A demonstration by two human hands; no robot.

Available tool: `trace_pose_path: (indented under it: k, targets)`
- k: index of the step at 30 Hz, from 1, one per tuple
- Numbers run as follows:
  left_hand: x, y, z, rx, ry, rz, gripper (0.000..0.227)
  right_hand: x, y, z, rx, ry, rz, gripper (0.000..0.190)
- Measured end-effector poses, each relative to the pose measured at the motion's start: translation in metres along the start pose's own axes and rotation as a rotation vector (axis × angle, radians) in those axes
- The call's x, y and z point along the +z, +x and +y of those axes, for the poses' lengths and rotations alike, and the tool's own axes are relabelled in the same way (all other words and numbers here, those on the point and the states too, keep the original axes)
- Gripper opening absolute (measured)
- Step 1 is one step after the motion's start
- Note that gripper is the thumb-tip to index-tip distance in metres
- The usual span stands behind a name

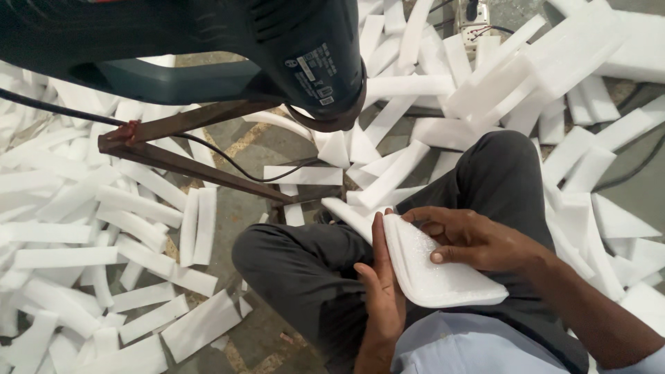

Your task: The person sits on the floor and repeatedly heats white foam pieces using a heat gun mounted on a stand. They bend and shape the softened foam by hand, then place the finished pieces aside.

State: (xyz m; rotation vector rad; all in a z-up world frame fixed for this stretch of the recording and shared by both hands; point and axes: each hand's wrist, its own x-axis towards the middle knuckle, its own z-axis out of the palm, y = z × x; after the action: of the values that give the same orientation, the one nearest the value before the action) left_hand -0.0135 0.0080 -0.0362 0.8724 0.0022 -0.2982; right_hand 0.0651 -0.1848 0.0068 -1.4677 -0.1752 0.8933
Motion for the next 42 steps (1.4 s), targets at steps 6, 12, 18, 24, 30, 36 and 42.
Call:
trace_pose_path:
  k: [6,12,18,24,30,36,42]
  targets:
    - [0.006,0.004,0.002,0.044,-0.054,0.012,0.100,-0.005,0.005,-0.013,0.063,-0.089,0.000,0.080]
    - [0.015,0.009,0.008,0.046,-0.133,0.101,0.102,-0.018,0.018,-0.029,0.054,-0.104,-0.055,0.082]
    - [0.021,0.034,0.020,0.119,-0.219,0.121,0.104,-0.035,0.038,-0.048,-0.057,-0.087,-0.080,0.076]
    - [0.017,0.072,0.045,0.134,-0.257,0.105,0.104,-0.060,0.070,-0.063,-0.129,-0.152,-0.068,0.076]
    - [0.000,0.122,0.067,0.111,-0.285,0.097,0.108,-0.079,0.109,-0.079,-0.134,-0.171,0.032,0.073]
    - [-0.027,0.163,0.070,0.181,-0.290,0.010,0.103,-0.110,0.147,-0.086,-0.293,-0.198,-0.054,0.050]
    - [-0.054,0.195,0.056,0.221,-0.067,0.196,0.088,-0.126,0.163,-0.084,-0.167,-0.469,0.146,0.030]
